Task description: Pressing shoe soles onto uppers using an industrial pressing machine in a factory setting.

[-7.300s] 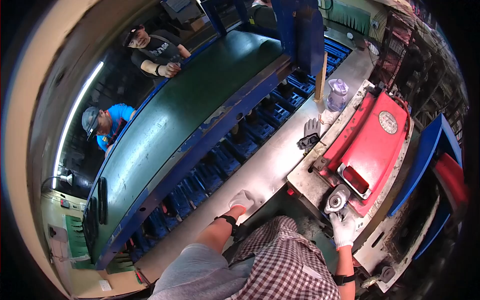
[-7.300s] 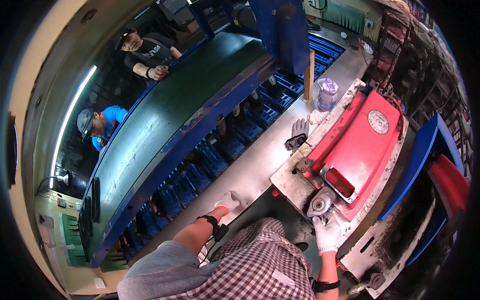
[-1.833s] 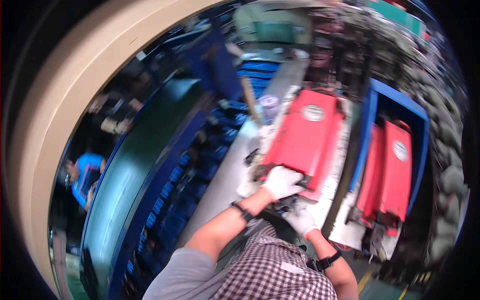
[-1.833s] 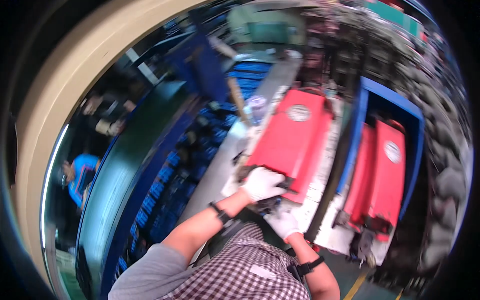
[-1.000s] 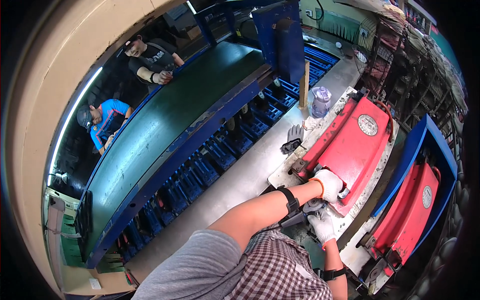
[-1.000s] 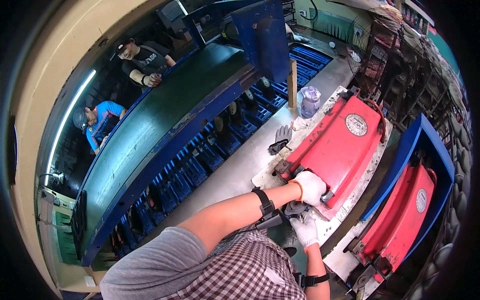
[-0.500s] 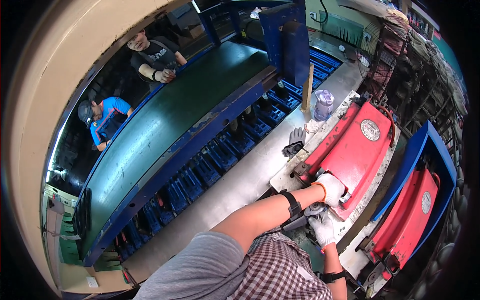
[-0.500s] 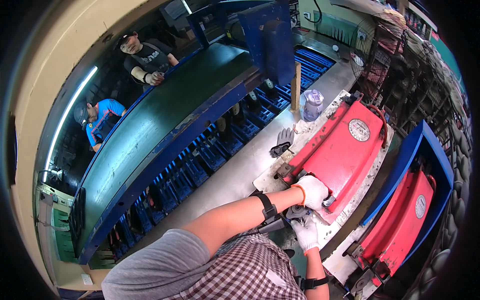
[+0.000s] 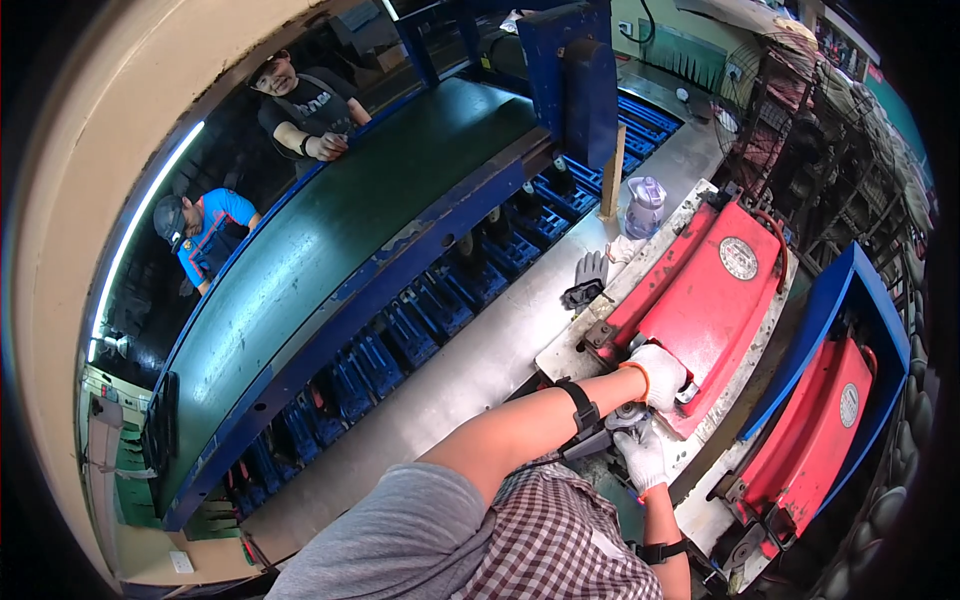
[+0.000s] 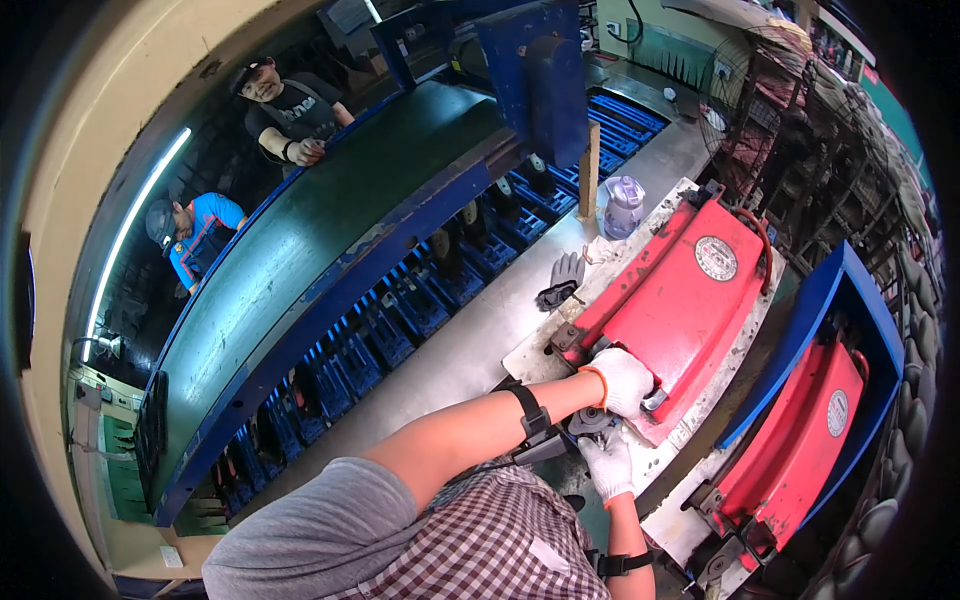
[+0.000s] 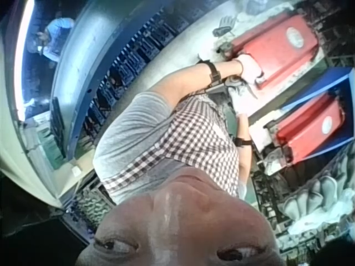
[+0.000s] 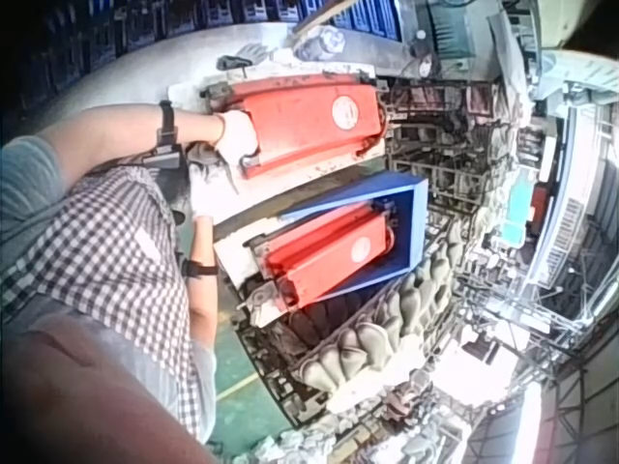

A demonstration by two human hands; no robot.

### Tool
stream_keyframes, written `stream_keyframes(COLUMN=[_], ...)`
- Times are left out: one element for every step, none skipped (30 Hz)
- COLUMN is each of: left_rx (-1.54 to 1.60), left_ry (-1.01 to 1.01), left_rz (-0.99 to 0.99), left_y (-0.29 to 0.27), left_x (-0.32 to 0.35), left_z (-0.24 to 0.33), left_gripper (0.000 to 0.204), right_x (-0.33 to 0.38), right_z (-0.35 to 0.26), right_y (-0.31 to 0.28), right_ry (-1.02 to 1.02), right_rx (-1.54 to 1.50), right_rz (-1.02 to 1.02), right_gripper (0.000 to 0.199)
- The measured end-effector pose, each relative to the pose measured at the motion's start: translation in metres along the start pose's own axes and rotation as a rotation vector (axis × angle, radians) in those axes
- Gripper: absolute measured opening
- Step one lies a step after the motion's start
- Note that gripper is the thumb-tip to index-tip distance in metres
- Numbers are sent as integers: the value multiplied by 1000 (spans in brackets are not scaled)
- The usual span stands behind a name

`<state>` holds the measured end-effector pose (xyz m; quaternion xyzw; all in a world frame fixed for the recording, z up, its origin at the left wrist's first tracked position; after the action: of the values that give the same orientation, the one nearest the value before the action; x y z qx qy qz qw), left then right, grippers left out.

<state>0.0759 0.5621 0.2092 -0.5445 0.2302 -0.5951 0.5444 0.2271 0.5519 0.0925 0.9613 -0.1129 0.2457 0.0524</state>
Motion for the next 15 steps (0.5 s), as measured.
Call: stream_keyframes(left_rx=[0, 0, 0, 0, 0, 1, 1, 2, 3, 3, 3, 1, -1, 0, 0], left_ry=[6, 9, 7, 3, 2, 2, 4, 4, 2, 3, 5, 4, 3, 4, 4], left_rz=[11, 11, 14, 16, 16, 14, 12, 12, 11, 9, 8, 2, -5, -5, -5], left_y=[0, 0, 0, 0, -1, -1, -1, 0, 0, 0, 0, 0, -1, -1, -2], left_x=[0, 0, -1, 0, 1, 1, 1, 1, 0, 0, 0, -1, 0, 0, 1], left_z=[1, 1, 1, 0, 0, -1, 0, -1, -1, -1, 0, 0, 1, 1, 1], left_gripper=[30, 30, 30, 30, 30, 30, 30, 30, 30, 30, 30, 30, 30, 30, 30], right_x=[-1, -1, 0, 2, 3, 4, 5, 5, 5, 5, 4, 4, 3, 2, 1], right_z=[0, -1, 0, -6, -12, -15, -17, -18, -18, -16, -14, -12, -11, -10, -7], right_y=[1, 1, 0, 3, 4, 5, 6, 6, 6, 5, 4, 3, 2, 1, 1], right_ry=[-40, -79, -79, -98, -118, -117, -106, -96, -95, -86, -77, -77, -87, -98, -97], right_rx=[-11, -23, -23, -47, -71, -71, -60, -49, -48, -46, -43, -43, -18, 7, 7], right_rz=[-7, -13, -11, -12, -12, -13, -13, -13, -13, -14, -16, -14, -6, 2, 3], right_gripper=[40, 40, 40, 40, 41, 41, 41, 41, 41, 41, 41, 41, 40, 39, 39])
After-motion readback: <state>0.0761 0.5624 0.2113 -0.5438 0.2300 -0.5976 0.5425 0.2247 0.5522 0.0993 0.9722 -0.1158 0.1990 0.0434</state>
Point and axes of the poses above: each hand's wrist, its own x-axis away from the middle knuckle, its own y-axis out of the palm, z = x × y, the point moved 5 cm from there along -x, towards the middle knuckle, and after that the axes turned 5 degrees about -z, right-handed, at the moved point
